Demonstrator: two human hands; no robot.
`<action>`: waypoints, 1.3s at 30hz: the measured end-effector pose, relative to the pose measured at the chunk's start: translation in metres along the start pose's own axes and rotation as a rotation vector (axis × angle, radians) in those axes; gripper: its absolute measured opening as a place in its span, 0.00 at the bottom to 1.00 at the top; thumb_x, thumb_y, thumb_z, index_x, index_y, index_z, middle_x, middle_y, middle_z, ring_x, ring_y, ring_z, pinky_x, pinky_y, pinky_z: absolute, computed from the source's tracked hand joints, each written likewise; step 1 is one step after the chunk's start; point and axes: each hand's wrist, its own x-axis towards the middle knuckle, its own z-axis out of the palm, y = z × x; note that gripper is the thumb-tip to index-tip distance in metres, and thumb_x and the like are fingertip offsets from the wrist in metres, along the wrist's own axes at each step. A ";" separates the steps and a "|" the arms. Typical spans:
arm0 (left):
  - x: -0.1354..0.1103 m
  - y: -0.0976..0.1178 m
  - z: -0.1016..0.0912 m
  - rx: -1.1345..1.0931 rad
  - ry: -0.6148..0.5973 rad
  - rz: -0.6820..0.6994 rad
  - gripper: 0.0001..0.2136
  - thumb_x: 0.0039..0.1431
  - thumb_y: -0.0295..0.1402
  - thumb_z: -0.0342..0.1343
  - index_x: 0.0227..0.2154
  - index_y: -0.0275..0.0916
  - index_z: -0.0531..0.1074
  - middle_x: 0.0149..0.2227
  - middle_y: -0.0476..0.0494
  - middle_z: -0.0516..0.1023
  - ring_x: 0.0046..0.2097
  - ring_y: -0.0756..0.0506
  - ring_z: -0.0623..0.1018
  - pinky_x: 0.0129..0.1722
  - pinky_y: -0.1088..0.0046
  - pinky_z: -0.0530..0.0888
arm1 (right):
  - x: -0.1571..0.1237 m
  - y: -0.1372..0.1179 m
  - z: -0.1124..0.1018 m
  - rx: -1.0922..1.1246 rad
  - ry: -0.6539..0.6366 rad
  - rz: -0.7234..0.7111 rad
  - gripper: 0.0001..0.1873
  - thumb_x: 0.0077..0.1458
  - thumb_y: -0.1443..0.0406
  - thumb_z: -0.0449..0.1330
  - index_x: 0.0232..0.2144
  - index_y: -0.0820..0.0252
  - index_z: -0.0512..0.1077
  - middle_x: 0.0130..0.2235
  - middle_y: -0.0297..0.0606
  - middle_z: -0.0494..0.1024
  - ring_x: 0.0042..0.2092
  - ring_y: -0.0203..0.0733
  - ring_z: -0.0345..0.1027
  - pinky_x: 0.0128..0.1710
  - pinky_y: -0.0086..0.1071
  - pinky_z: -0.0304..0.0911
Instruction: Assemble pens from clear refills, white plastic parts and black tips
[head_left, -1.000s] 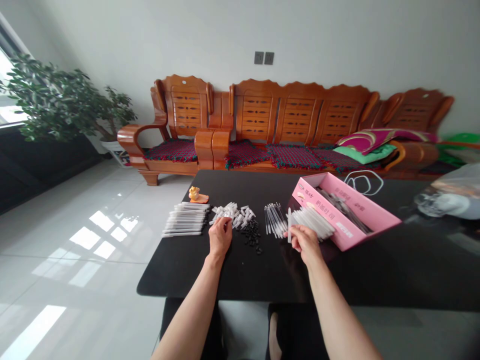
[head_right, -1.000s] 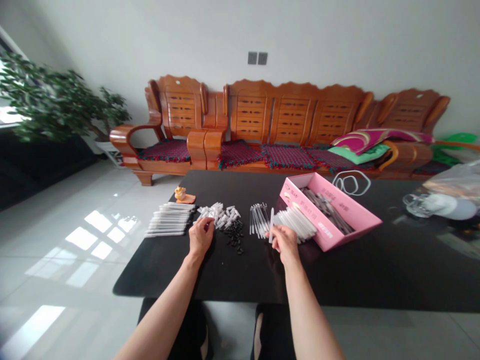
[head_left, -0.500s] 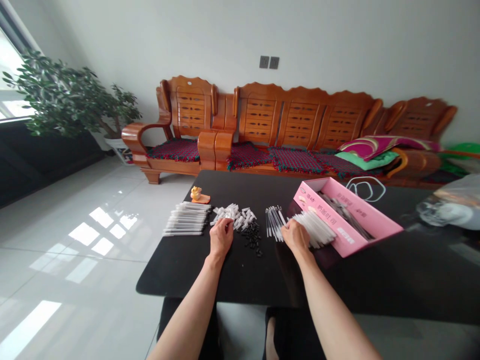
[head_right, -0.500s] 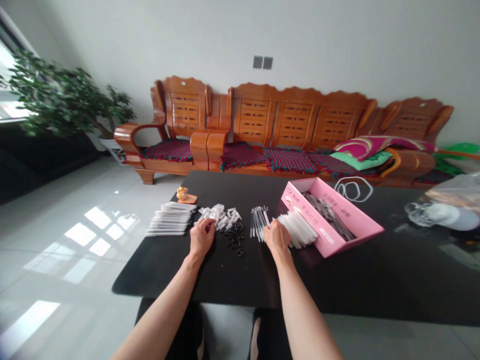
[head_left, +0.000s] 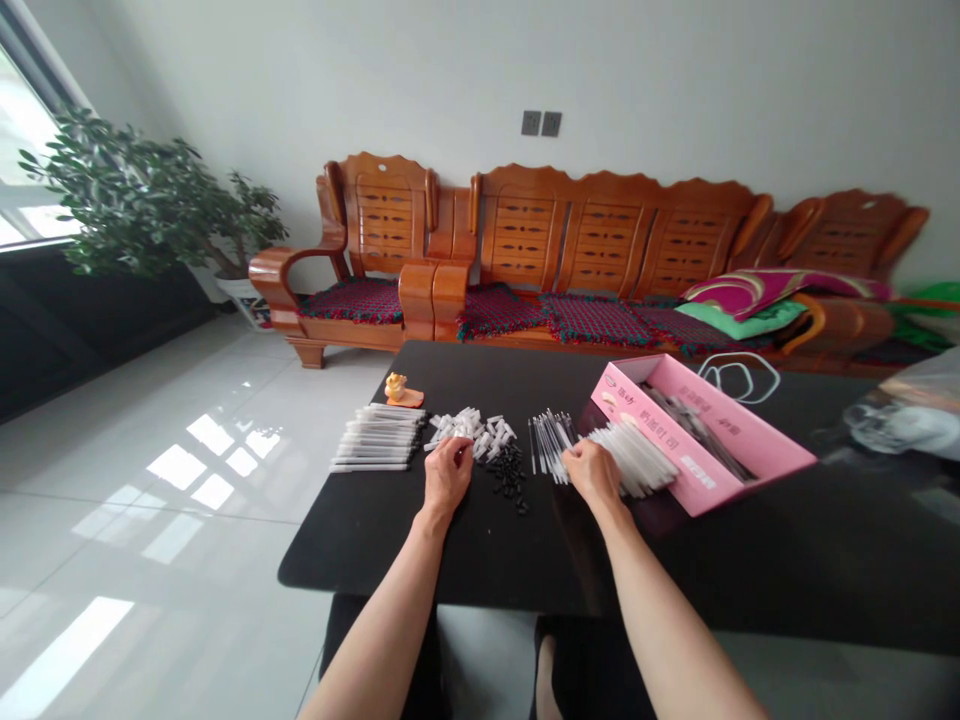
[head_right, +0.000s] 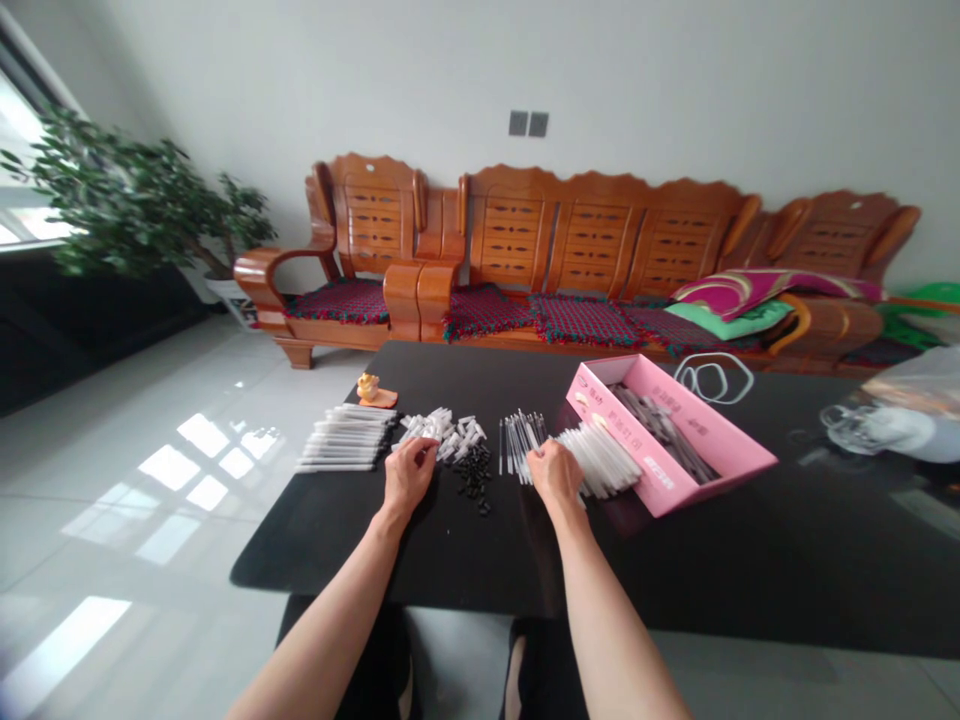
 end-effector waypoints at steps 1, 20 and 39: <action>0.000 0.000 -0.001 -0.071 -0.043 -0.034 0.07 0.58 0.33 0.54 0.32 0.41 0.77 0.28 0.46 0.76 0.27 0.49 0.74 0.30 0.73 0.72 | -0.005 -0.003 0.001 0.084 0.008 -0.027 0.12 0.51 0.62 0.55 0.25 0.60 0.76 0.27 0.44 0.80 0.32 0.47 0.73 0.28 0.31 0.58; 0.003 0.000 -0.008 -0.863 -0.386 -0.451 0.17 0.52 0.46 0.61 0.27 0.36 0.67 0.27 0.45 0.78 0.22 0.51 0.75 0.21 0.77 0.72 | -0.069 -0.048 0.032 0.802 -0.077 -0.281 0.22 0.63 0.55 0.47 0.23 0.59 0.70 0.17 0.30 0.64 0.22 0.36 0.60 0.24 0.28 0.55; -0.006 0.013 -0.017 -0.551 -0.777 -0.348 0.19 0.54 0.45 0.60 0.35 0.31 0.80 0.19 0.50 0.67 0.19 0.56 0.61 0.18 0.82 0.55 | -0.048 -0.024 0.041 1.826 -0.315 0.042 0.11 0.51 0.60 0.66 0.33 0.63 0.75 0.24 0.37 0.80 0.20 0.37 0.72 0.18 0.28 0.69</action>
